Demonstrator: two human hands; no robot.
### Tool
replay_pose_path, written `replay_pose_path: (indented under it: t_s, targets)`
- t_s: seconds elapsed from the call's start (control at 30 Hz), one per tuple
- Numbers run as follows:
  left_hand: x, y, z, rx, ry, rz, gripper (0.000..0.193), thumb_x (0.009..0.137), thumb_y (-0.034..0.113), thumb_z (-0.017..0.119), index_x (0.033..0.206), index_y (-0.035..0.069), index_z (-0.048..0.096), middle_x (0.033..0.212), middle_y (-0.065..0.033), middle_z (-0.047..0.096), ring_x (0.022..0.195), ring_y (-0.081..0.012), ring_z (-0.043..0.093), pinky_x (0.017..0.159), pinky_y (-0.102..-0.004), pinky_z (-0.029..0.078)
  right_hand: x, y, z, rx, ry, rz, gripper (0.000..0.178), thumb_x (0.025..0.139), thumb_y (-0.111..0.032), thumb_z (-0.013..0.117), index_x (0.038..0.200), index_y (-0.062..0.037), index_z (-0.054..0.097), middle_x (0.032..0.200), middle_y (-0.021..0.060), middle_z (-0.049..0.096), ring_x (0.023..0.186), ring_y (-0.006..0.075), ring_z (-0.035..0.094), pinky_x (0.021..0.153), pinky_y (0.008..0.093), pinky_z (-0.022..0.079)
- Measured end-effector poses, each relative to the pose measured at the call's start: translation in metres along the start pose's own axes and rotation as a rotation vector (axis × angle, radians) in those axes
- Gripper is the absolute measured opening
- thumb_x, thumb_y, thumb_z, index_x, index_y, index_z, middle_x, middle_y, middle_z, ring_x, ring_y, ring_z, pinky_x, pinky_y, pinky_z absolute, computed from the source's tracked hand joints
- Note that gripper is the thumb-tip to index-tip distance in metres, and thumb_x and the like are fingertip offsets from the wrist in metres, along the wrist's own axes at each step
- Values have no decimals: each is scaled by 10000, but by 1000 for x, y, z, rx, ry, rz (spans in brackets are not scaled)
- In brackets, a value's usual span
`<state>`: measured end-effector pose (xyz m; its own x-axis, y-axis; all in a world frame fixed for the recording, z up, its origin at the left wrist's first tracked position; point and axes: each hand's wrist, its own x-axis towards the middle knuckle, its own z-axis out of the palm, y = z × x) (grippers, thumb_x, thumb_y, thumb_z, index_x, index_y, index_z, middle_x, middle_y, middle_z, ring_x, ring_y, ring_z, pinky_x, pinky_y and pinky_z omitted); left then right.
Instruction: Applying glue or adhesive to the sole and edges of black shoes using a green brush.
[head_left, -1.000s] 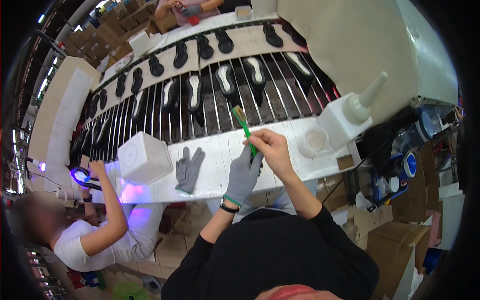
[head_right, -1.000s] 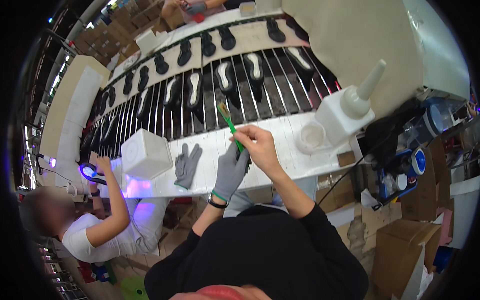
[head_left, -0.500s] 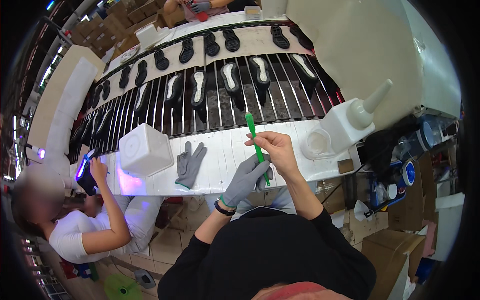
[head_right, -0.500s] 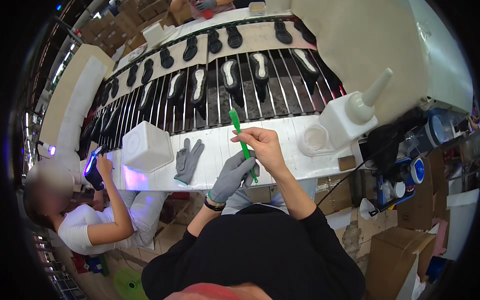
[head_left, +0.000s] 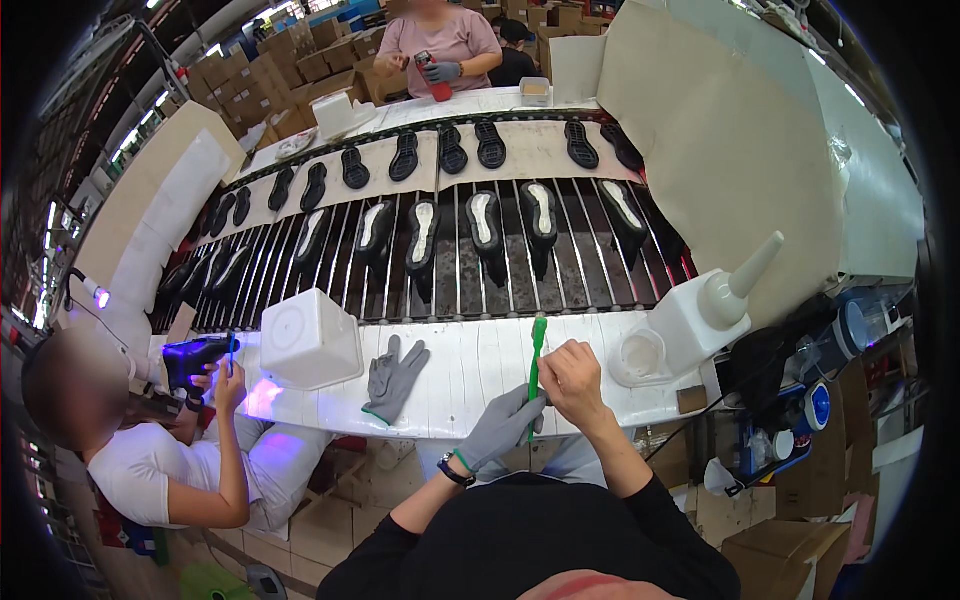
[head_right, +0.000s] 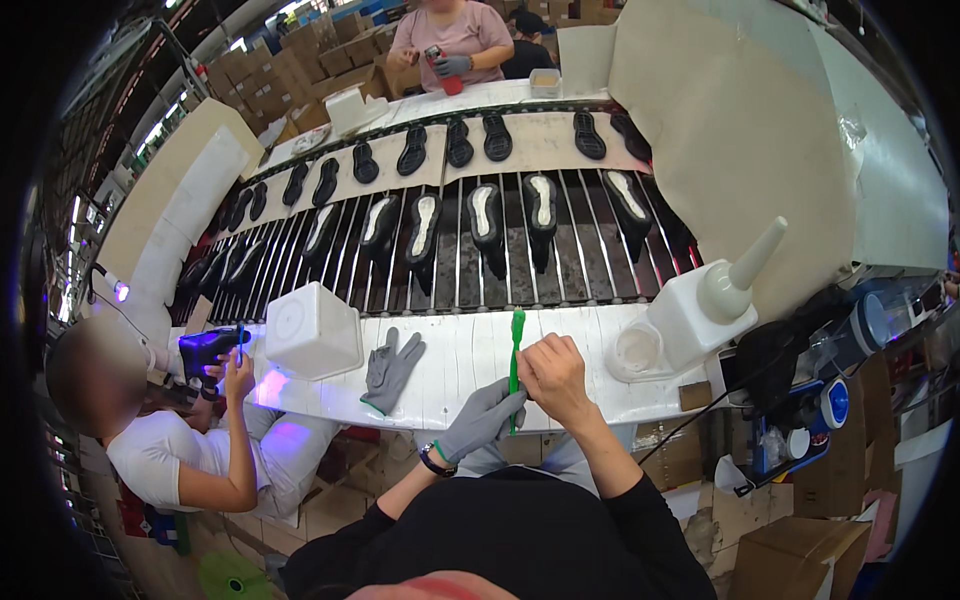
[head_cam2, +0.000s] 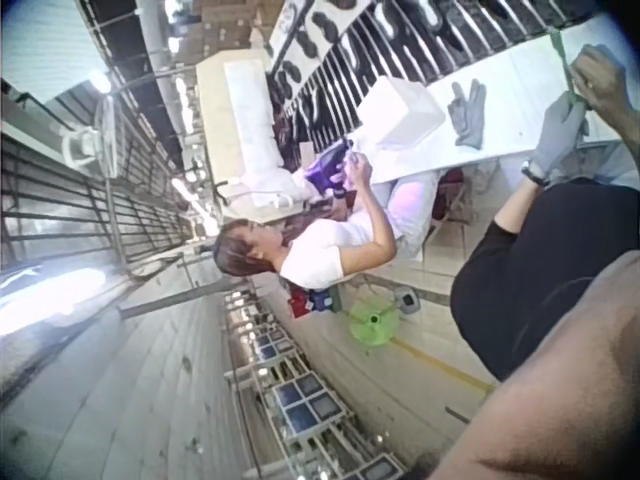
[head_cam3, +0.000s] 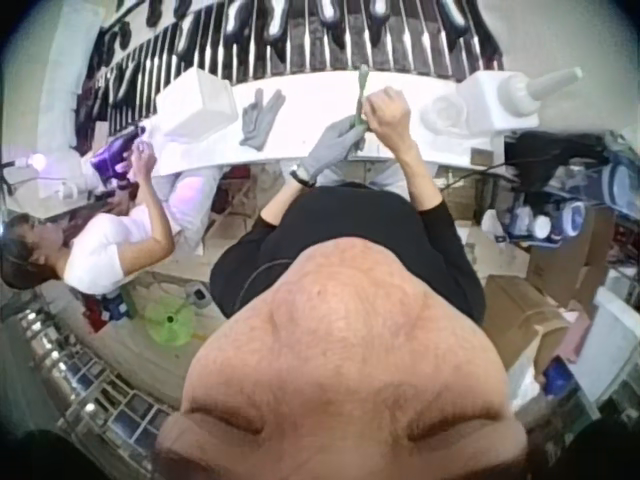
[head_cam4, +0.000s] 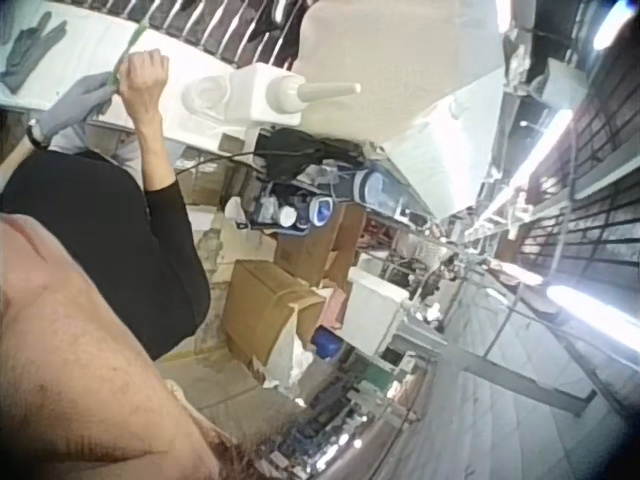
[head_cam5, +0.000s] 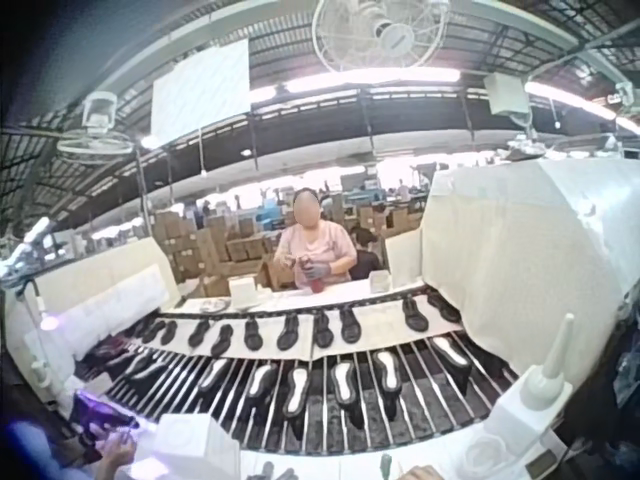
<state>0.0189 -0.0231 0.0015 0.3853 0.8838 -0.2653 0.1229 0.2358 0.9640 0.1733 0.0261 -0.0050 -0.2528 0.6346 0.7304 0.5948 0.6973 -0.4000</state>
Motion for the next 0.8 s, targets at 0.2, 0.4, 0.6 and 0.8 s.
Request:
replay_pose_path:
  t_s: [0.2, 0.4, 0.6, 0.8]
  targets:
    - [2, -1, -2, -70, 65, -10, 260, 985, 282, 468, 1005, 53, 589, 646, 17, 555, 464, -33, 457, 434, -190, 353, -5, 2, 4, 41, 59, 47, 231, 738, -28, 656, 621, -66, 461, 595, 60, 452, 588, 247, 462, 585, 364, 358]
    - [4, -5, -2, -59, 101, -8, 284, 981, 279, 460, 1000, 26, 587, 612, -12, 542, 471, -66, 469, 449, -229, 372, -30, 10, 20, 282, -79, 436, 169, 849, -96, 632, 703, -23, 588, 643, 56, 562, 598, 203, 509, 584, 328, 396]
    - [11, -32, 8, 38, 115, 33, 278, 981, 237, 436, 1019, -4, 570, 638, -69, 574, 538, -155, 549, 516, -301, 421, -31, -12, 32, 1048, -122, 950, 296, 981, -218, 503, 951, 31, 659, 793, 69, 663, 725, 89, 591, 669, 214, 451]
    - [15, -38, 10, 135, 87, 60, 279, 976, 242, 444, 1023, -1, 571, 650, -79, 583, 574, -192, 578, 545, -326, 439, -29, -11, 28, 1217, -34, 1050, 364, 1001, -292, 448, 960, 10, 648, 748, 47, 631, 688, 91, 560, 653, 217, 433]
